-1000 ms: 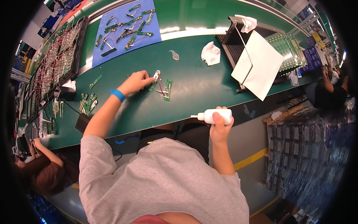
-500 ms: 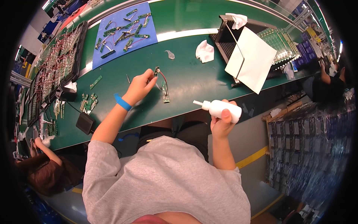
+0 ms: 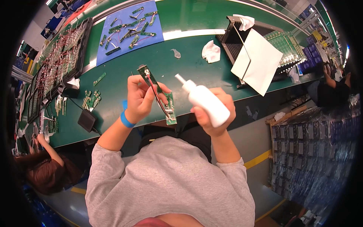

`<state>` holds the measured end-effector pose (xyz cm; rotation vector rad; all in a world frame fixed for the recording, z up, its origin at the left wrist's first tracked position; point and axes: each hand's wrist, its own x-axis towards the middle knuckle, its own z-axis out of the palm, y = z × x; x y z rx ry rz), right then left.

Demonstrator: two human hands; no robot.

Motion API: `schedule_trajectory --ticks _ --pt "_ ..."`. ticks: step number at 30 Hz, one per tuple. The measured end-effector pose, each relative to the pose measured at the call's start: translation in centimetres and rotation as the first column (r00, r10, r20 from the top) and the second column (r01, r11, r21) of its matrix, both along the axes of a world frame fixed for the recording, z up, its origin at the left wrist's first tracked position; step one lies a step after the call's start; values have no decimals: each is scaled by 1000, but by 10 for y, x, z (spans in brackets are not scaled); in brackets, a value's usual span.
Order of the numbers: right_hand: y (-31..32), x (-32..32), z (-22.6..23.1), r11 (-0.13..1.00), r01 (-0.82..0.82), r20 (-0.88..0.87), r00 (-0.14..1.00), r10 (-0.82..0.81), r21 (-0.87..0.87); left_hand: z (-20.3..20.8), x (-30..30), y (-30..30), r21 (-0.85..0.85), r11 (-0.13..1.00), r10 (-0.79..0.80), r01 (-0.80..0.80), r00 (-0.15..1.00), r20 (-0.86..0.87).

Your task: Apply glue to electronic circuit board components using a squeeze bottle.

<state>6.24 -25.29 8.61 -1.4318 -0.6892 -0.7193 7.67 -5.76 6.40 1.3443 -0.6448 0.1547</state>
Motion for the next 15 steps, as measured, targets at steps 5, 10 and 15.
schedule_trajectory --ticks 5,10,15 --pt "6 -3 8 968 72 199 980 -23 -242 13 -18 -7 -80 992 -107 95 982 -156" --pt "11 -6 16 938 72 218 976 4 -338 15 -25 -12 -94 993 -87 72 981 -171" --pt "13 -3 15 891 58 243 968 61 -450 14 -27 -15 -84 996 -34 21 985 -168"
